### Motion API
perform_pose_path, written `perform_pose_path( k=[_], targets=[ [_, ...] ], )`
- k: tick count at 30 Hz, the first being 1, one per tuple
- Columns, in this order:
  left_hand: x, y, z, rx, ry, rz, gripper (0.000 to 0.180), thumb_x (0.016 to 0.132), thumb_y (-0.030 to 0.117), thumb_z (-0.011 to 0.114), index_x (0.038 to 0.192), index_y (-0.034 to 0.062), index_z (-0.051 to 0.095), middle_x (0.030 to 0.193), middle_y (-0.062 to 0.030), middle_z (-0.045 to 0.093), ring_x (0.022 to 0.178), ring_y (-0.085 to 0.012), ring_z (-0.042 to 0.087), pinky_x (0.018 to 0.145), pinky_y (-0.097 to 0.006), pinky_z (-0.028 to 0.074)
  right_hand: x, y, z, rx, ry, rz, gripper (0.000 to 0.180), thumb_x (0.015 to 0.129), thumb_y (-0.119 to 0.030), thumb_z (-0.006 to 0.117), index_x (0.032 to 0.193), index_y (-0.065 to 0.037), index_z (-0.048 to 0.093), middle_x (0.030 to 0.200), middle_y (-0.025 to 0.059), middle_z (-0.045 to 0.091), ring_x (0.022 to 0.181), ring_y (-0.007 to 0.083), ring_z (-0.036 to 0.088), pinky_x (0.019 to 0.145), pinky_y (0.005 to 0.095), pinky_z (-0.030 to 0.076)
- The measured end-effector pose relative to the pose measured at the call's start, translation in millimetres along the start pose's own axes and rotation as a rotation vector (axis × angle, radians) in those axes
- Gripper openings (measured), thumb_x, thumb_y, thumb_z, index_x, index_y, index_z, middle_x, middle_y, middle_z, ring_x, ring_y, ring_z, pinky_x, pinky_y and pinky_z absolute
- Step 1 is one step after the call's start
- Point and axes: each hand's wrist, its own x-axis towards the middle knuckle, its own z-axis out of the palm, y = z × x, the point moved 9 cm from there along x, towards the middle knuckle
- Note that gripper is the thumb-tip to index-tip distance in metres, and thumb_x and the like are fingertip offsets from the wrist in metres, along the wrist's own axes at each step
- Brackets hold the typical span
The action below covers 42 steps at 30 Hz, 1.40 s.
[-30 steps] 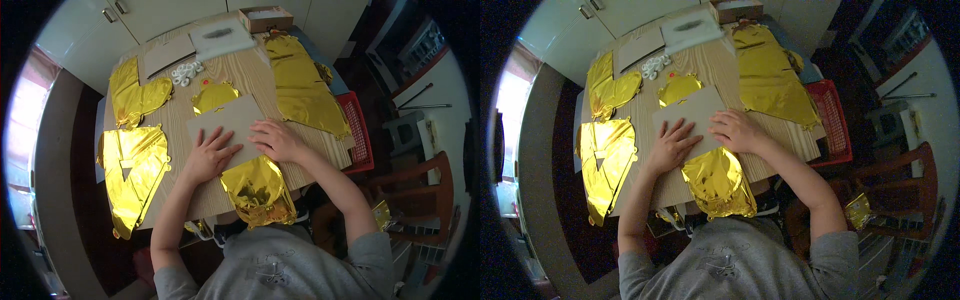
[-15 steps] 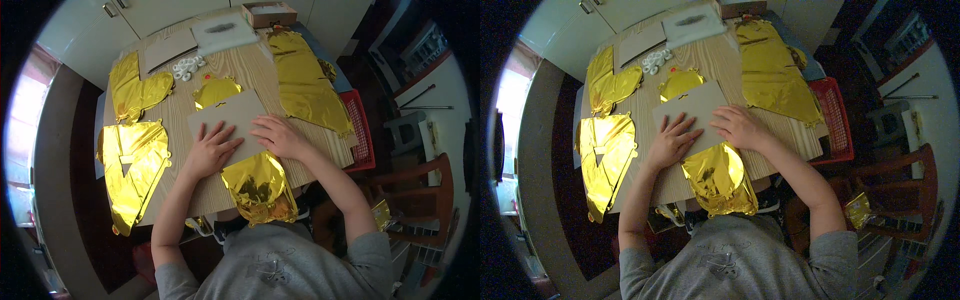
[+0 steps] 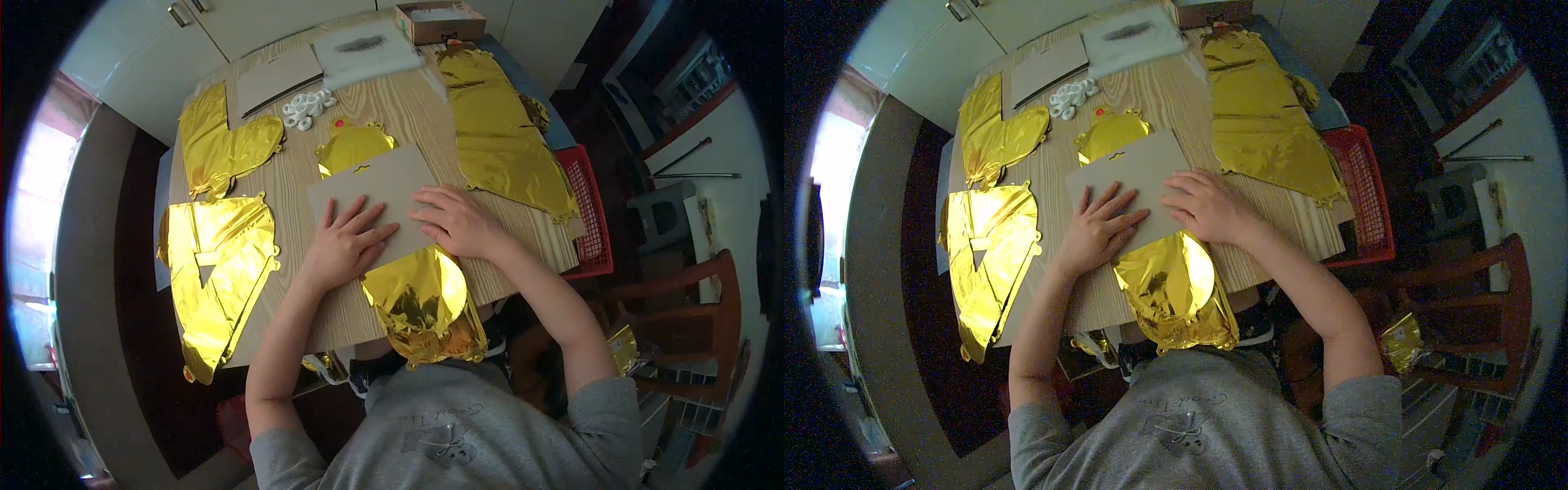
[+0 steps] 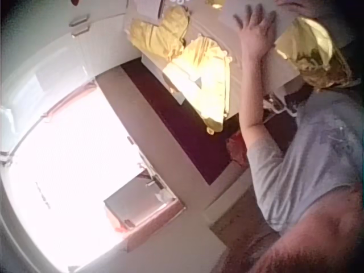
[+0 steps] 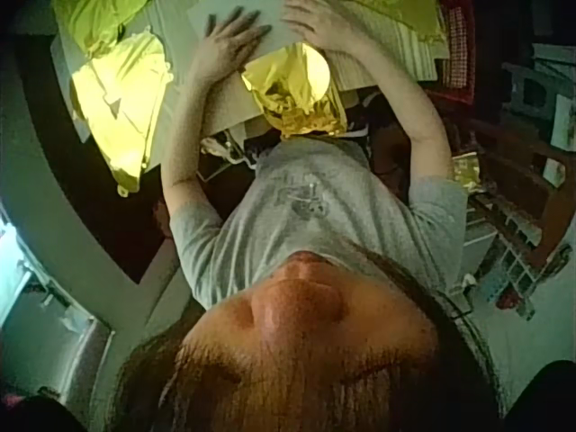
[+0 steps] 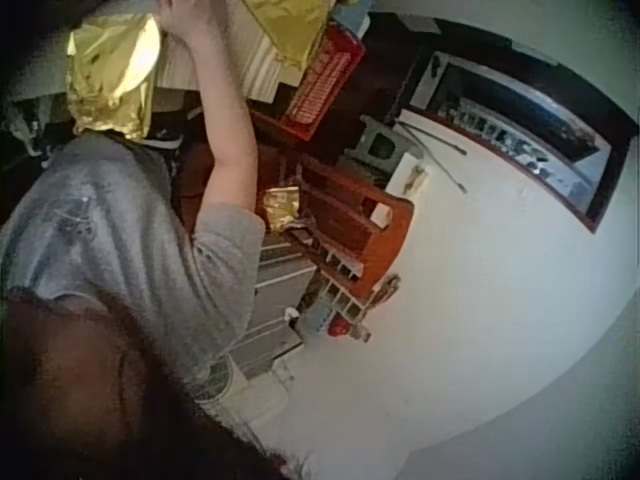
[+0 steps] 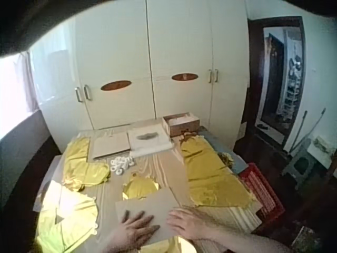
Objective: Folding gold foil balloons on a table.
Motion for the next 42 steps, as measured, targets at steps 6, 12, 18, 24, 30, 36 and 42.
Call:
perform_pose_path(
  k=[6,12,18,24,30,36,42],
  targets=[
    [-0.3,0.8,-1.4,-0.013,-0.029,0.008,0.04,0.087,0.041,0.06,0.126,0.0343,0.059,0.14,-0.0048,0.048,0.135,-0.0296,0.037,0.109,-0.062,0.02,-0.6,2.7,3.6,0.014,-0.045,0.005,0.045,0.076,-0.032,0.073,0.114,-0.011,0.063,0.129,0.0109,0.053,0.126,0.0305,0.045,0.107,0.0437,0.035],
    [0.7,4.4,-1.5,0.029,-0.061,0.022,0.039,0.088,0.043,0.058,0.126,0.0399,0.059,0.14,-0.0048,0.046,0.137,-0.0303,0.034,0.108,-0.064,0.019,0.0,1.3,4.0,-0.009,-0.1,0.012,0.05,0.075,-0.041,0.072,0.115,-0.013,0.061,0.132,0.0095,0.05,0.128,0.0291,0.042,0.109,0.0449,0.031],
    [-0.1,3.1,0.2,0.021,-0.062,0.017,0.039,0.088,0.044,0.057,0.126,0.0399,0.059,0.14,-0.005,0.046,0.137,-0.0304,0.034,0.108,-0.065,0.019,-3.0,0.7,5.7,-0.061,-0.168,-0.001,0.055,0.078,-0.044,0.069,0.122,-0.013,0.058,0.138,0.0105,0.046,0.132,0.0295,0.038,0.111,0.046,0.027],
    [0.1,3.3,0.4,0.023,-0.062,0.006,0.039,0.088,0.043,0.058,0.126,0.0397,0.059,0.141,-0.0044,0.045,0.137,-0.0301,0.034,0.108,-0.064,0.019,-6.6,2.7,5.6,-0.028,-0.212,0.009,0.044,0.085,-0.03,0.064,0.126,-0.014,0.059,0.143,0.0092,0.044,0.136,0.0286,0.035,0.113,0.0467,0.024],
    [-0.4,4.0,-0.8,0.028,-0.084,-0.004,0.04,0.087,0.04,0.059,0.127,0.0381,0.058,0.142,-0.0042,0.044,0.138,-0.0299,0.033,0.11,-0.062,0.018,-6.8,7.0,9.2,-0.022,-0.211,0.043,0.04,0.086,-0.028,0.063,0.124,-0.017,0.061,0.141,0.0079,0.047,0.135,0.026,0.037,0.113,0.0459,0.025],
    [3.3,6.4,-3.3,0.051,-0.136,0.055,0.042,0.085,0.039,0.061,0.127,0.0383,0.058,0.142,-0.0038,0.045,0.134,-0.03,0.038,0.109,-0.057,0.024,-6.4,5.7,9.1,-0.025,-0.226,0.035,0.042,0.085,-0.026,0.064,0.125,-0.016,0.06,0.141,0.0088,0.046,0.135,0.0279,0.037,0.113,0.0463,0.025],
    [32.4,15.0,2.5,0.114,-0.51,0.263,0.06,0.077,0.033,0.071,0.132,0.0438,0.051,0.145,-0.0002,0.04,0.124,-0.0296,0.046,0.101,-0.048,0.041,-6.0,5.2,7.1,-0.024,-0.231,0.036,0.04,0.086,-0.028,0.063,0.122,-0.012,0.059,0.14,0.0107,0.046,0.134,0.0281,0.037,0.112,0.0461,0.026]
  ],
)
